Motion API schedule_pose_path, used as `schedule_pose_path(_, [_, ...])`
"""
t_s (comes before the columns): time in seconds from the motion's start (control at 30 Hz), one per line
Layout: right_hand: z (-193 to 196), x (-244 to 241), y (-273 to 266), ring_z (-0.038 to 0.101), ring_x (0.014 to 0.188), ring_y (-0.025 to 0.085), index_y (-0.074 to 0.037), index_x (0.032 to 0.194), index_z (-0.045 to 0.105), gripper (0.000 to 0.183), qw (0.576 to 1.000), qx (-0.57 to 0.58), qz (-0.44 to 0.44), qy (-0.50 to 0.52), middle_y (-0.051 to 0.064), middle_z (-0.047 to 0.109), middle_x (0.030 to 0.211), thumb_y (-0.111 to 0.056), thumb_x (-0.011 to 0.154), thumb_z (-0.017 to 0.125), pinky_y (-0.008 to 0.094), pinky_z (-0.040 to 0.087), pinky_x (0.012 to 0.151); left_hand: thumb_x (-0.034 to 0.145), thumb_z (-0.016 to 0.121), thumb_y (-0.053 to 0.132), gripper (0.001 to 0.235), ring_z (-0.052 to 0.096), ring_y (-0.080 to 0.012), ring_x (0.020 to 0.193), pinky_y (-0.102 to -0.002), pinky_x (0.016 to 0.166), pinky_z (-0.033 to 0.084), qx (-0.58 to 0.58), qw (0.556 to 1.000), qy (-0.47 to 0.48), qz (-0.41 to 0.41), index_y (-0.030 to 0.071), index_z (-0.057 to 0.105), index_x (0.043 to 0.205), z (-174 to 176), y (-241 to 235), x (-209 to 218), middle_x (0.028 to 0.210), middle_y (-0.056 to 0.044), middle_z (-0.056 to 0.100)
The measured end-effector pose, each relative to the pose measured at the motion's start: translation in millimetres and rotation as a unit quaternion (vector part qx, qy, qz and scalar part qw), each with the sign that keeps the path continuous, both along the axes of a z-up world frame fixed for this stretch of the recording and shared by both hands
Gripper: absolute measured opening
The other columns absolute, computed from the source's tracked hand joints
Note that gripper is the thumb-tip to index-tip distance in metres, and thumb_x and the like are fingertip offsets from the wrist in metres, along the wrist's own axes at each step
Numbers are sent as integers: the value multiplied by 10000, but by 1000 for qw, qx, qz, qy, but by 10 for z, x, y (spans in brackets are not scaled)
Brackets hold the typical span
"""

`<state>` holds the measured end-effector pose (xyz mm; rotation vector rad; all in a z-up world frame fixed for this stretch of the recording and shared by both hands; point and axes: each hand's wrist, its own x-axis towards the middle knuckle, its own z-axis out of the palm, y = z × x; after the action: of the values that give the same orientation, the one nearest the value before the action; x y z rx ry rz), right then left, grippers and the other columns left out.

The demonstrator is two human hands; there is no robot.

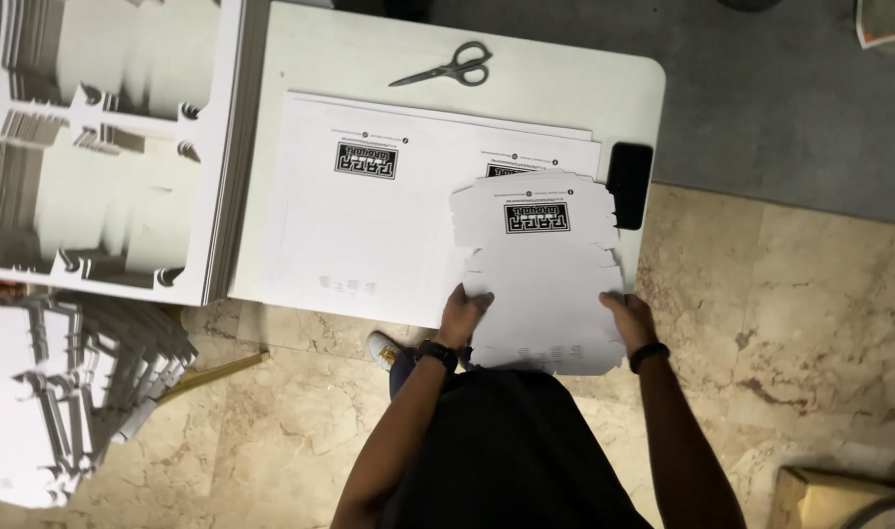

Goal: Manually removing waste material from die-cut cardboard sheets and stacking the finished pieces on a work table.

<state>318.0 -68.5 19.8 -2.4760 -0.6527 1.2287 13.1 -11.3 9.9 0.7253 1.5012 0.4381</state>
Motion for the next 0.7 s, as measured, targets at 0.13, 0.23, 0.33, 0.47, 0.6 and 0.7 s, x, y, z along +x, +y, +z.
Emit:
schedule_pose_path(0.13, [808,-129,152,601,873,286,-1,1127,643,471,981,194,24,5,117,609,892,-401,926,789,464,464,788,945,735,266,562,668,-374,1105,-536,915,547,77,991,-93,49,15,534,1406,707,130,-164,1187,-253,652])
schedule_pose_path(0.23, [1177,-359,198,537,871,243,21,1164,555,414,949,312,48,16,118,539,898,-328,1021,726,399,461,826,899,808,264,574,602,-263,875,-426,765,571,146,981,-96,79,-5,549,1335,1122,199,-421,1021,-157,558])
schedule_pose_path(0.33, [1172,-485,301,509,909,187,-7,1182,516,412,912,403,78,18,66,504,934,-332,1031,719,369,439,851,944,765,237,423,616,-324,995,-465,856,533,301,951,-54,40,-20,604,1239,1329,325,-626,1120,-183,559])
schedule_pose_path(0.47, [1167,-676,512,490,1157,172,-32,1324,385,501,882,452,94,92,71,512,1190,-141,986,737,375,383,1061,855,835,196,723,470,-468,1250,-551,1063,382,364,931,-15,19,-58,421,1391,1590,407,-796,1354,-295,458])
schedule_pose_path(0.6, [213,-470,697,506,1289,283,-5,1442,391,732,915,369,145,73,168,532,1330,-203,905,848,510,343,1152,803,903,240,937,431,-408,1419,-529,1228,305,360,933,7,-10,23,368,1541,789,472,-676,1459,-251,481])
schedule_pose_path(0.7, [422,-657,749,422,1433,330,22,1451,426,653,864,468,160,93,219,496,1468,-99,921,788,509,293,1213,819,871,190,592,500,-362,1365,-493,1163,411,450,890,65,32,101,571,1321,1209,397,-557,1305,-114,531])
